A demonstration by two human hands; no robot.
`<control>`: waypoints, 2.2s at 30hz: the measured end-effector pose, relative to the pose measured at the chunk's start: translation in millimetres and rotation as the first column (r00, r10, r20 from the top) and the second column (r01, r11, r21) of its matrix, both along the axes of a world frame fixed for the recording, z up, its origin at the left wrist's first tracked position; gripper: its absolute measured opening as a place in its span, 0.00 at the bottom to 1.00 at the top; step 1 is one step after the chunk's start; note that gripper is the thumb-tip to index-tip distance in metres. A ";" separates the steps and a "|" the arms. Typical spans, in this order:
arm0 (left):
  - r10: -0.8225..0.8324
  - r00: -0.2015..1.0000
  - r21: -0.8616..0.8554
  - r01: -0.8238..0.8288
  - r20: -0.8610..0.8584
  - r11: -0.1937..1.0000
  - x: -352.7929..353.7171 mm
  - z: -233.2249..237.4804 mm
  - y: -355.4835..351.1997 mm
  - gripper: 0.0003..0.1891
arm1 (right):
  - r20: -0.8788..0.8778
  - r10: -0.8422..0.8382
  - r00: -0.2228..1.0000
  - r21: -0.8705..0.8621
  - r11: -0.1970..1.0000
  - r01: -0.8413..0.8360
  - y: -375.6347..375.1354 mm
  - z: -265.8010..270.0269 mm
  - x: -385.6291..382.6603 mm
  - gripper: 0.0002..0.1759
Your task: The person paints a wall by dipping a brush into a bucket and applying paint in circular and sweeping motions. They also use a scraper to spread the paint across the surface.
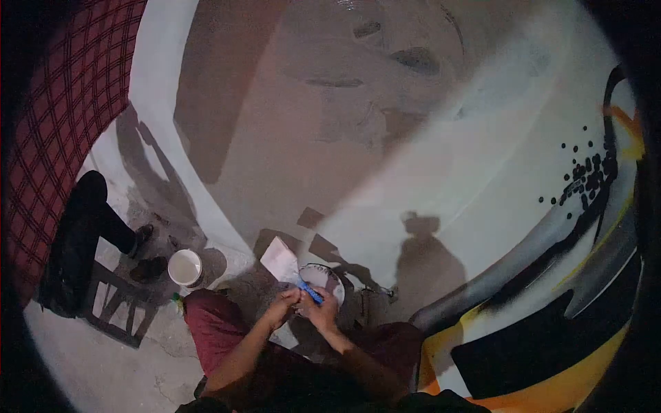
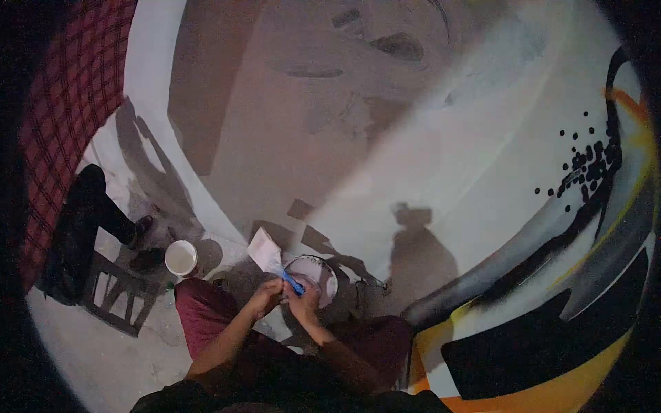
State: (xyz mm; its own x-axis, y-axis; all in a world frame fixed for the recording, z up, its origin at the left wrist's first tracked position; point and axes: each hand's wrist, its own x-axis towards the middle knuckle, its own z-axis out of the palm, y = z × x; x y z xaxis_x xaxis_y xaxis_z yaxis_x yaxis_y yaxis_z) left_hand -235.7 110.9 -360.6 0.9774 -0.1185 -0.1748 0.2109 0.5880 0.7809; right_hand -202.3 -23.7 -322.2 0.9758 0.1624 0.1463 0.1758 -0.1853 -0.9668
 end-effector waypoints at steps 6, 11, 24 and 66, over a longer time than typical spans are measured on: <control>-0.563 0.826 0.861 0.296 -0.015 0.413 11.5 -75.5 -2.9 0.19 | 0.453 -0.004 0.891 -0.257 0.957 0.135 -20.1 86.1 51.1 0.10; -0.534 0.711 0.881 0.441 -0.458 -0.169 -12.0 3.5 -0.8 0.27 | 0.882 0.126 0.454 -0.307 0.885 0.351 -47.3 182.7 130.3 0.12; -0.458 0.783 0.892 0.449 -0.420 -0.050 25.1 -113.0 -18.0 0.28 | 0.897 0.419 0.141 -0.442 0.863 0.244 -25.6 377.0 163.5 0.14; -0.380 0.848 0.925 0.374 -0.370 -0.068 13.4 -111.2 -12.9 0.25 | 0.983 -0.176 -0.052 0.160 0.689 0.707 -55.6 658.6 250.9 0.26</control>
